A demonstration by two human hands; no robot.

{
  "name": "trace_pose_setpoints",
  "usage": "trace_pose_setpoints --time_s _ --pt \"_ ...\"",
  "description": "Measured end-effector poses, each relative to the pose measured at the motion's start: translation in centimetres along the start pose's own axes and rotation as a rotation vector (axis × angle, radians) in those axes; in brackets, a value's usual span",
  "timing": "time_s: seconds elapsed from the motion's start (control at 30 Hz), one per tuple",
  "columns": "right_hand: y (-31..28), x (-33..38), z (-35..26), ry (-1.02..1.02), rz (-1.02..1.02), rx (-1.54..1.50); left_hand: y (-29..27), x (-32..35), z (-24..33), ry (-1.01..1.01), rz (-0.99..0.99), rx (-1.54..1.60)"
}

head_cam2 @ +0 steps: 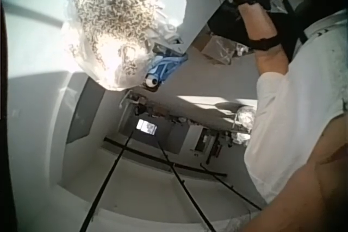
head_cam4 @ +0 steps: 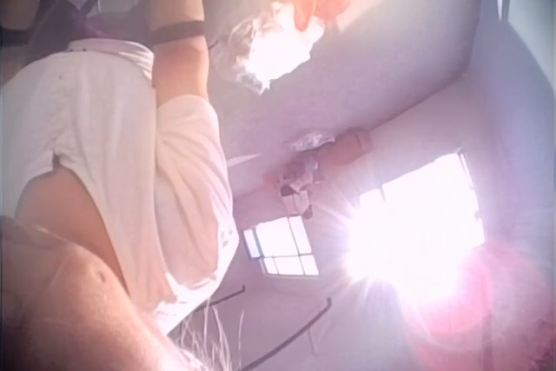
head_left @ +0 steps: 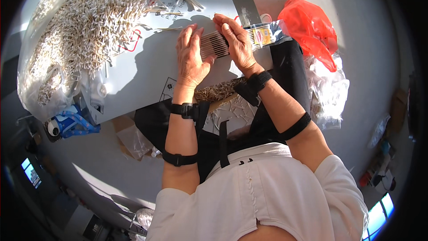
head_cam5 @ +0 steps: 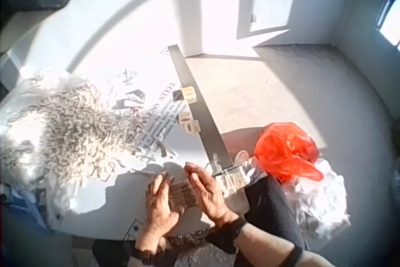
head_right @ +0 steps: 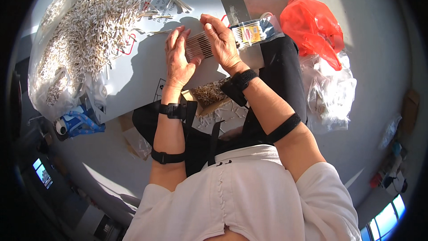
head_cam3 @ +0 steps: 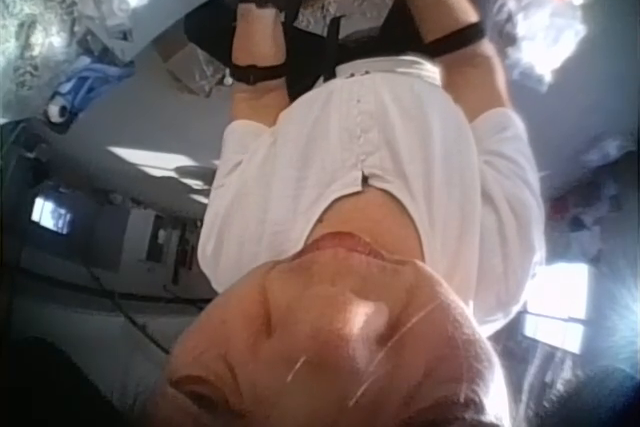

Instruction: Organizing and packaging cotton swabs into bundles at a manufacturing workstation.

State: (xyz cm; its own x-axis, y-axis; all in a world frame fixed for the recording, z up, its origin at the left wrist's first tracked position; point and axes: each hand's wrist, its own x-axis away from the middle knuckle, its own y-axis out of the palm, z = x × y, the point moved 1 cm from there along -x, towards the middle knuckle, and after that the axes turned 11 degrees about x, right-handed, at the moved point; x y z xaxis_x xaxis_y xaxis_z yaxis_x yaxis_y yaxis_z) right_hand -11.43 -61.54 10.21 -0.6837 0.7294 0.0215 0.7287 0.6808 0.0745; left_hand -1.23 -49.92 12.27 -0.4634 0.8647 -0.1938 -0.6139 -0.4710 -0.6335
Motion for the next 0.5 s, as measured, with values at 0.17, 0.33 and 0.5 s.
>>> trace_pose_setpoints --time_s 0.17,0.33,0.5 --pt "0.2 0.4 -0.1 0.009 0.015 -0.048 0.6 0.1 0.2 0.053 -0.037 -0.15" --pt "-1.2 1.1 -0.6 -0.008 0.137 0.19 1.9 1.6 2.0 -0.016 -0.027 -0.306" --pt "-3.1 2.8 -2.8 -0.145 0.071 0.725 2.7 2.9 1.2 -0.081 -0.11 -0.387"
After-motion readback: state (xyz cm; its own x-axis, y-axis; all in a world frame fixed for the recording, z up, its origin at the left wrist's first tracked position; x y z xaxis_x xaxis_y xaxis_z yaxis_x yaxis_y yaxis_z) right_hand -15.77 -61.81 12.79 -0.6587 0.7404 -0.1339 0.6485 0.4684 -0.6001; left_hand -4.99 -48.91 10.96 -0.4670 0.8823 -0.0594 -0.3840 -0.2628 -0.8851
